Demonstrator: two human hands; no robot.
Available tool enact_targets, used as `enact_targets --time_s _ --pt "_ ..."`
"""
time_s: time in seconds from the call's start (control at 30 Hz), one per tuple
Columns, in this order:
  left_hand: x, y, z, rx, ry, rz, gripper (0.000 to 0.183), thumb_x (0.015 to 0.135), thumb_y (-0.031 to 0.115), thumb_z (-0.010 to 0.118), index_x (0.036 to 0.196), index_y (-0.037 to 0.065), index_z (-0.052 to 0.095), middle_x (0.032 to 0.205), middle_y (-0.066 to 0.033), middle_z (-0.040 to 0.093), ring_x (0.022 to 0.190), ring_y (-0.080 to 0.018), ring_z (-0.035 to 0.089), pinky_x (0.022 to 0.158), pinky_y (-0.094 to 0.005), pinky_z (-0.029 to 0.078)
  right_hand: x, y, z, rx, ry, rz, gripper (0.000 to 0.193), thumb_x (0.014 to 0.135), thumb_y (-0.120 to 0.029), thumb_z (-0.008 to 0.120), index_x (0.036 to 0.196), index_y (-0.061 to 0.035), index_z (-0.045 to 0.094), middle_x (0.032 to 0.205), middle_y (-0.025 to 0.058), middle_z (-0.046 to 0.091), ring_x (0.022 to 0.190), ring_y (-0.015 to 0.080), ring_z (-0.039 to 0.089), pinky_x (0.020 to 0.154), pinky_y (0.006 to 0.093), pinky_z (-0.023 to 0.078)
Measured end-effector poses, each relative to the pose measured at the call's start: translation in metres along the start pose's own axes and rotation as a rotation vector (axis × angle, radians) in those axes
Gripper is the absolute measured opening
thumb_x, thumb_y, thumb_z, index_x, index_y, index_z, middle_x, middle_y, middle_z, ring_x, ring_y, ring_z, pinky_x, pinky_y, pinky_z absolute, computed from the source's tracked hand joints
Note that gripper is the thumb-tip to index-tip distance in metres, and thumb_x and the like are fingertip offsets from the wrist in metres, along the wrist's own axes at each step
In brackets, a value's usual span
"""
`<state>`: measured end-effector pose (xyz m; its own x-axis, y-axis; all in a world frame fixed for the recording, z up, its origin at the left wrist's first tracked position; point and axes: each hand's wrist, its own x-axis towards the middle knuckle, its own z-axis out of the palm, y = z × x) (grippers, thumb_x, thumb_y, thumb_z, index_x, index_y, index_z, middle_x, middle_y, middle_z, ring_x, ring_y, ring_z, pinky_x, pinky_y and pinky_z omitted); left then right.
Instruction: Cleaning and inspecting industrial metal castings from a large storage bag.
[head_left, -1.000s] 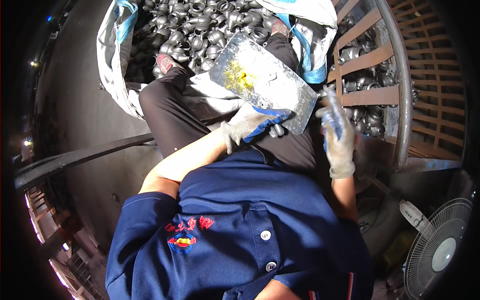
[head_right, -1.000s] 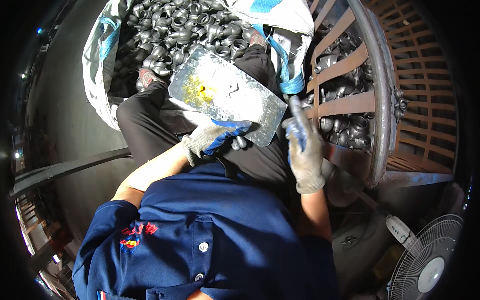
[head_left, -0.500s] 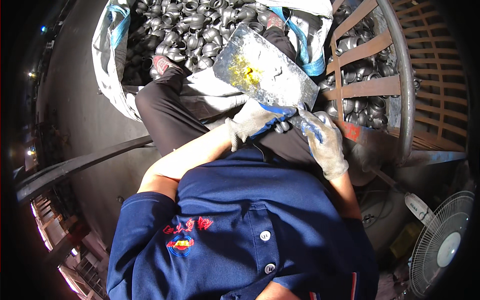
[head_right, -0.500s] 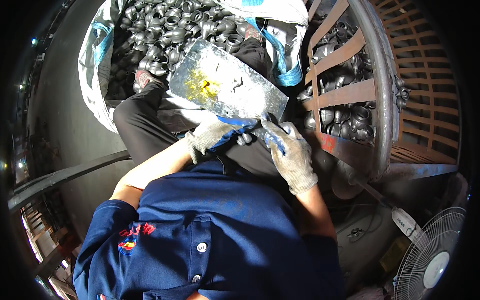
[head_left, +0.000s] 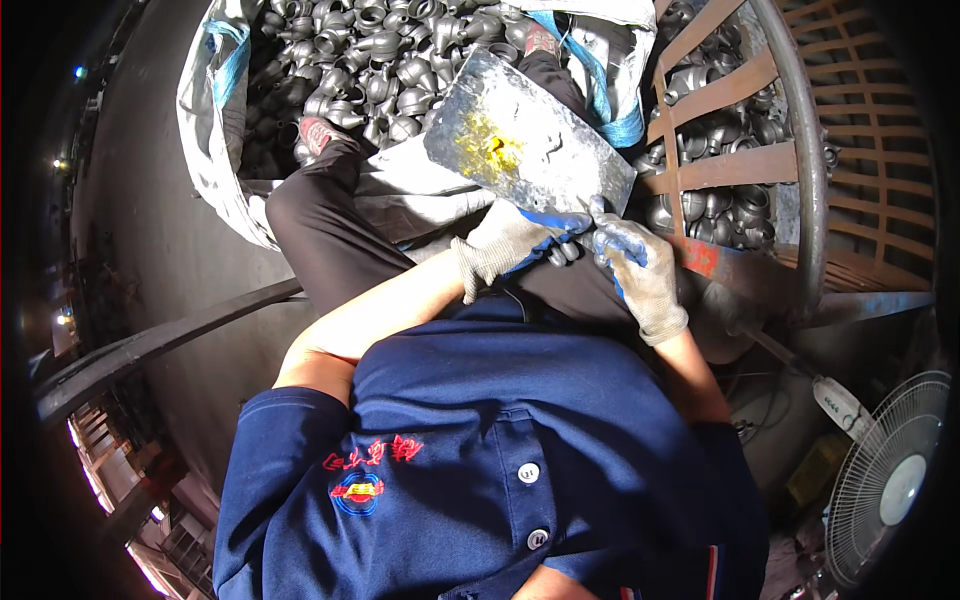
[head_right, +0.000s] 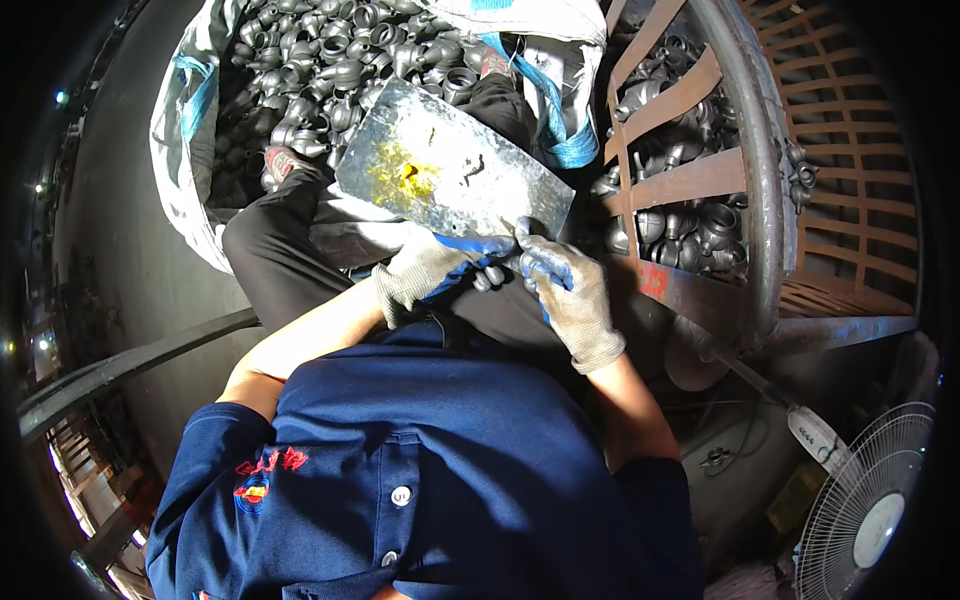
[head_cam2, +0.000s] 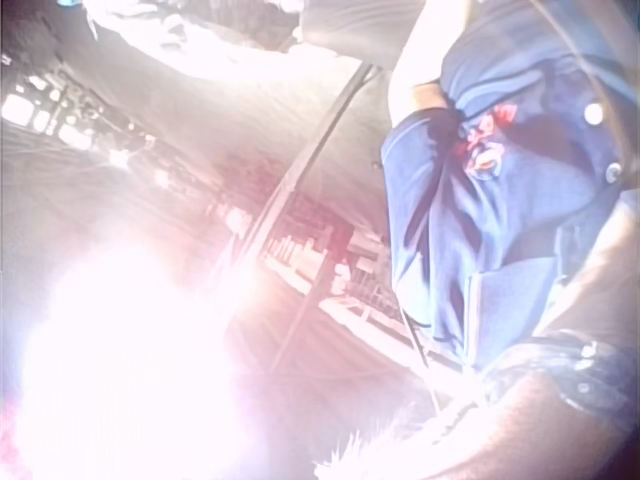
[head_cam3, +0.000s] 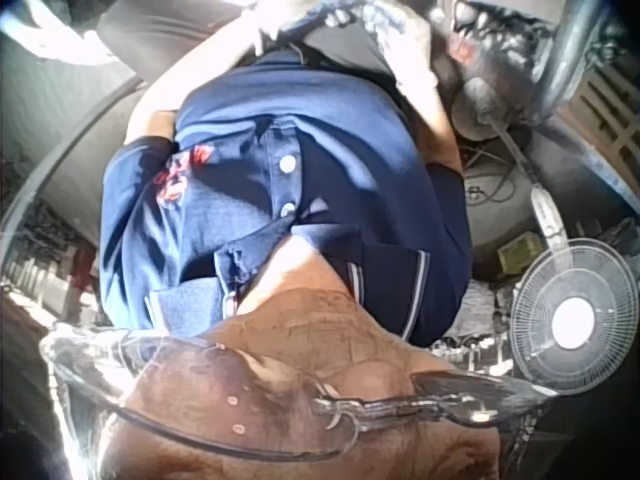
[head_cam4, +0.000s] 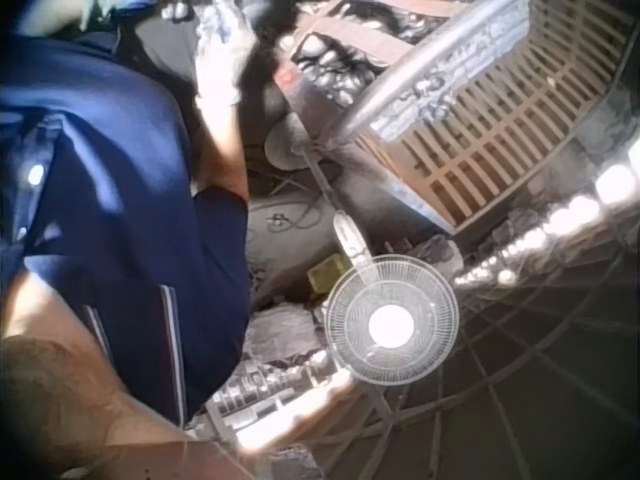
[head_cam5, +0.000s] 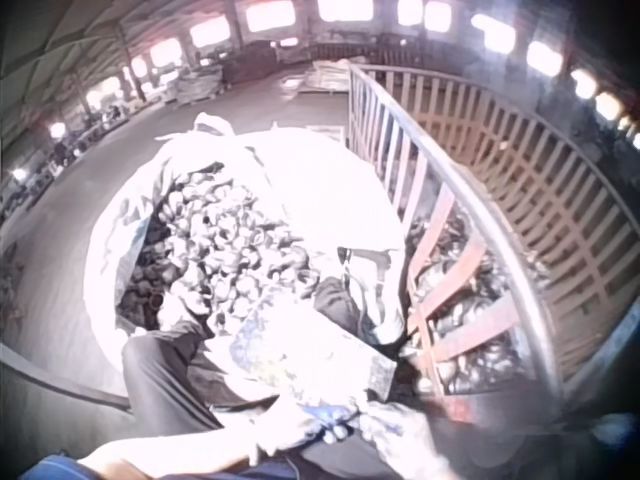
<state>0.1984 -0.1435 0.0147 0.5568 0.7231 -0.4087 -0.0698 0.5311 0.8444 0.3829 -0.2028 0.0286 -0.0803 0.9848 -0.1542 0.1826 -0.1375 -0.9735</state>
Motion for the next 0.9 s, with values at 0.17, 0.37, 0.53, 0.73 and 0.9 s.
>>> enact_targets --time_s 0.17,0.37,0.53,0.73,0.9 --pt "-0.002 0.002 -0.001 -0.059 -0.034 -0.087 0.021 0.085 0.017 0.059 0.096 0.0 0.059 0.078 -0.0108 0.063 0.058 -0.014 0.059 0.048 -0.0233 0.048 0.004 -0.007 0.0 0.002 -0.031 0.058 0.023 0.081 0.005 0.054 0.104 0.0051 0.058 0.104 0.0115 0.061 0.089 0.0129 0.058 0.076 0.0246 0.048" --pt "-0.004 0.013 0.007 -0.072 0.019 -0.085 0.019 0.085 0.015 0.059 0.097 0.001 0.058 0.078 -0.0092 0.062 0.057 -0.0141 0.058 0.049 -0.0222 0.047 0.008 0.004 0.0 -0.13 0.006 -0.111 0.024 0.082 0.006 0.052 0.105 0.005 0.058 0.103 0.0109 0.062 0.09 0.0118 0.057 0.077 0.0237 0.047" --pt "0.0 0.008 0.003 -0.128 0.007 -0.074 0.012 0.086 0.01 0.054 0.093 0.0 0.057 0.073 -0.0081 0.06 0.051 -0.0123 0.058 0.043 -0.024 0.048 0.014 0.01 0.0 0.012 -0.002 0.045 0.025 0.083 0.004 0.053 0.107 0.0062 0.057 0.103 0.012 0.062 0.091 0.013 0.057 0.079 0.0247 0.046" --pt "0.002 0.001 0.009 0.01 0.068 0.114 0.014 0.085 0.01 0.056 0.098 0.003 0.057 0.073 -0.0069 0.059 0.051 -0.0106 0.055 0.042 -0.0225 0.046 0.029 0.013 -0.001 0.014 0.093 -0.073 0.024 0.082 0.005 0.054 0.106 0.0041 0.059 0.096 0.0097 0.064 0.079 0.0103 0.059 0.069 0.0225 0.048" --pt "-0.006 0.018 0.008 -0.214 0.002 -0.131 0.013 0.085 0.009 0.057 0.096 0.002 0.057 0.072 -0.0077 0.059 0.049 -0.0124 0.056 0.04 -0.0224 0.045 -0.004 0.009 0.003 -0.037 0.006 -0.017 0.024 0.081 0.007 0.055 0.104 0.0036 0.06 0.097 0.01 0.064 0.079 0.0103 0.059 0.068 0.0228 0.049"
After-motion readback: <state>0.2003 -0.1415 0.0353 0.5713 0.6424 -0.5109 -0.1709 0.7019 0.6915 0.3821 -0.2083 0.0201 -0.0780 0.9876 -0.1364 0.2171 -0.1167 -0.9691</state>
